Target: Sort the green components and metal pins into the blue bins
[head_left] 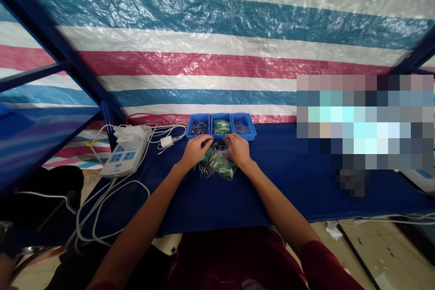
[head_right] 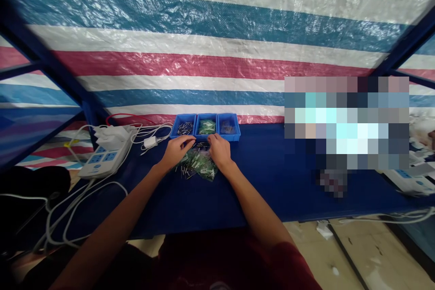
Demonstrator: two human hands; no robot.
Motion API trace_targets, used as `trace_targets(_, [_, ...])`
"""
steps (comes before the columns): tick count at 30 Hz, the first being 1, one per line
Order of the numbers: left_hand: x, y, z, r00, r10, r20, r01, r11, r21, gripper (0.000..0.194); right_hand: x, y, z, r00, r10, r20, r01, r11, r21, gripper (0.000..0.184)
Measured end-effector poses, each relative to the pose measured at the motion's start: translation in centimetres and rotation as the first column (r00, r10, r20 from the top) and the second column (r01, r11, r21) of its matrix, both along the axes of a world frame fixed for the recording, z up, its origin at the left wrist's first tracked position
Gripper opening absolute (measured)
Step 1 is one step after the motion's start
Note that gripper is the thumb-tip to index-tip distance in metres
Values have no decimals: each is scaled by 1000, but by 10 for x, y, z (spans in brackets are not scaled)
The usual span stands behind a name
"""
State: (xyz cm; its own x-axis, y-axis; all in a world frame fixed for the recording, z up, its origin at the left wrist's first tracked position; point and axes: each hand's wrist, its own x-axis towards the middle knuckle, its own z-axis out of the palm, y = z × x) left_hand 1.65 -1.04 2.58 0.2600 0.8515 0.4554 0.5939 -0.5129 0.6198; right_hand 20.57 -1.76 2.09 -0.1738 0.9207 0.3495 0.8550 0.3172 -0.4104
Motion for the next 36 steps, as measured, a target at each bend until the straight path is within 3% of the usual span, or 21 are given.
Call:
trace_targets(2, [3,-1,-1,992,-19,126,27,998,-64,38,-2,-1,-1,971,110,-211,-85,988,127,24])
trace_targets(5, [7,-1,-5,949,-72,307,134,974,-185,48,-7,-3,-3,859,231,-456,-135,963,233,22])
trace_targets(11, [12,0,-9,874,-49,484,202,942,-268,32,-11,-4,-7,691,173,-702,-111,985,133,16])
trace_targets(14, [12,-1,-7,852,-44,522,194,952,-236,30,-8,-3,-7,684,225,-694,-180,974,138,18])
trace_targets(20, [11,-2,-4,782,-65,620,259,939,-228,39,-2,-1,-9,781,421,-460,-316,903,291,25])
trace_targets(25, [10,0,-6,816,-118,566,277,939,-204,35,-2,1,-9,833,337,-438,-220,930,296,22])
trace_targets(28, [9,2,-7,875,-135,464,209,971,-112,40,-2,1,-8,825,305,-476,-204,946,252,23])
trace_targets(31, [8,3,-7,928,-102,358,121,992,-31,33,-3,0,-6,812,286,-509,-211,957,200,22])
trace_targets(34, [9,2,-7,922,-55,384,100,990,-98,30,-3,-2,-5,804,272,-529,-223,962,157,21])
trace_targets(36, [10,0,-5,896,-29,443,124,975,-186,32,-3,-3,-5,807,291,-515,-241,957,163,30])
